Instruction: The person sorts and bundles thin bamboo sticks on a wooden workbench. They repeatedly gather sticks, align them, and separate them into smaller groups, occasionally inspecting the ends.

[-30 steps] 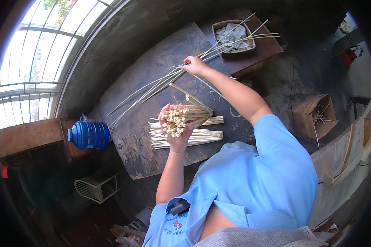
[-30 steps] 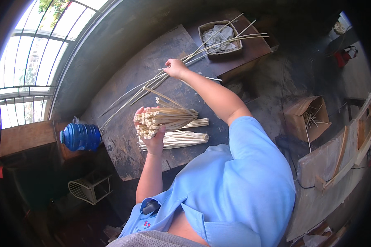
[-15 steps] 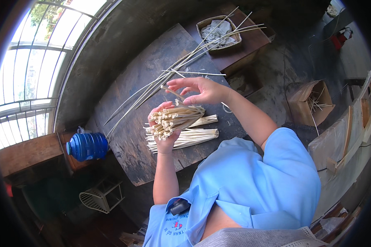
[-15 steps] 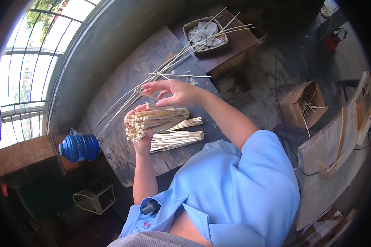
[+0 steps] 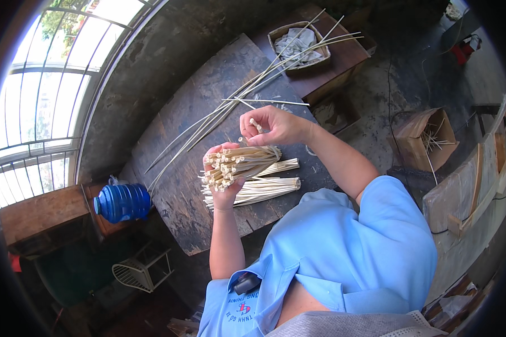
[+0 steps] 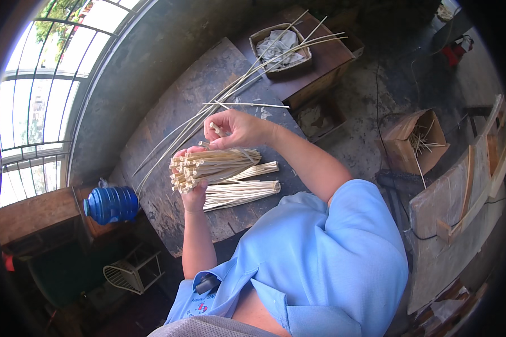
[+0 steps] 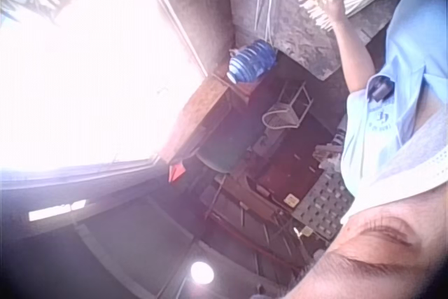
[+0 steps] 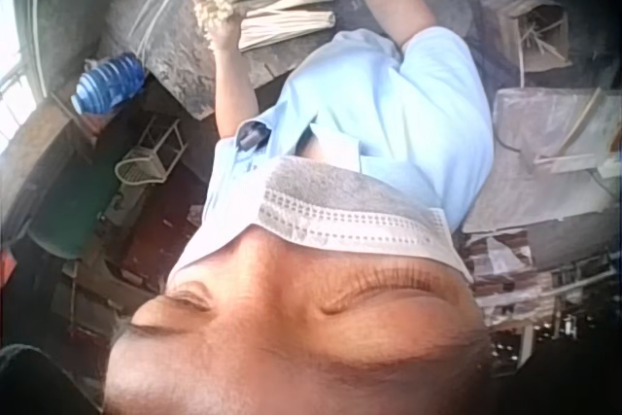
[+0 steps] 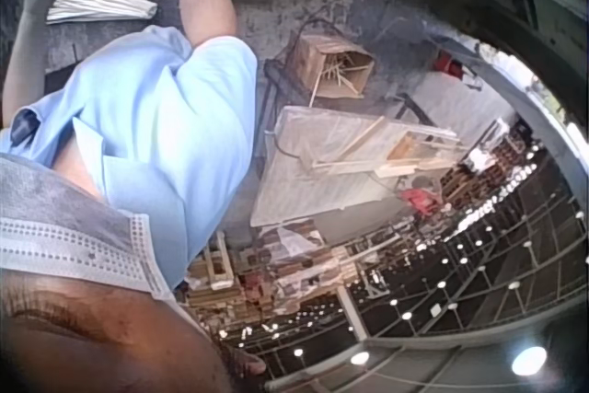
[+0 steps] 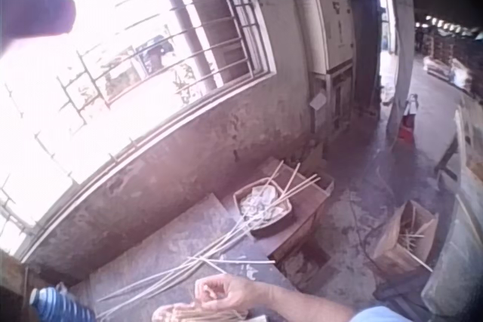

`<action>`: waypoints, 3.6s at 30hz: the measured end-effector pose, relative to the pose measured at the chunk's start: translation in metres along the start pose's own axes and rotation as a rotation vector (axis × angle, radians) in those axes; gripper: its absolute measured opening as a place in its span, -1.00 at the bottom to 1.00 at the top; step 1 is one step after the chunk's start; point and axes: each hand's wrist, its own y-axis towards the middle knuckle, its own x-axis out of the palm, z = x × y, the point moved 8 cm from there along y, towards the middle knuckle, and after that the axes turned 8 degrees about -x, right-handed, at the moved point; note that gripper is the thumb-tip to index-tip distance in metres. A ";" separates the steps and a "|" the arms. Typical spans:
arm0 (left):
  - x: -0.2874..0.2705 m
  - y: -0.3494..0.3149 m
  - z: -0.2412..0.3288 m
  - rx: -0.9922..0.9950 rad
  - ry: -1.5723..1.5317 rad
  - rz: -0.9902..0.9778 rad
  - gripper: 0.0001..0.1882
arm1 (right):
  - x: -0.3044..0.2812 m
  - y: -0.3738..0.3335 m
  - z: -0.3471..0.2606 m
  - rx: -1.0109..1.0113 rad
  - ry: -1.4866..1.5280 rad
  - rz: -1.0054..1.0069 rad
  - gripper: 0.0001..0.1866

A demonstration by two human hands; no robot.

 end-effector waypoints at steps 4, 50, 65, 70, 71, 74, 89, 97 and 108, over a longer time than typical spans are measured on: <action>0.001 0.003 -0.001 -0.008 -0.015 -0.010 -0.08 | -0.011 -0.006 0.017 0.028 -0.024 0.072 -0.71; -0.004 0.002 -0.002 -0.002 -0.070 -0.005 -0.11 | 0.016 -0.020 0.001 -0.013 -0.139 0.030 -0.59; -0.002 0.003 -0.002 0.001 -0.032 0.004 -0.10 | 0.006 -0.029 0.007 -0.122 -0.095 0.199 -0.62; -0.003 -0.001 -0.004 -0.036 -0.066 0.028 -0.09 | 0.029 -0.017 -0.014 -0.083 -0.297 0.145 -0.65; -0.002 0.000 -0.004 -0.040 -0.057 0.027 -0.09 | 0.028 -0.018 -0.013 -0.069 -0.295 0.149 -0.68; -0.001 0.000 -0.004 -0.032 -0.061 0.037 -0.09 | 0.028 -0.019 -0.010 -0.069 -0.271 0.149 -0.75; -0.004 -0.002 -0.006 -0.024 -0.009 0.049 -0.10 | 0.012 -0.023 0.009 -0.082 -0.142 0.184 -0.69; -0.005 -0.004 -0.007 -0.043 -0.043 0.078 -0.10 | 0.016 -0.015 -0.006 -0.196 -0.429 0.168 -0.52; -0.012 -0.005 -0.004 0.030 0.122 0.094 -0.22 | 0.018 -0.014 -0.002 0.012 -0.247 0.151 -0.65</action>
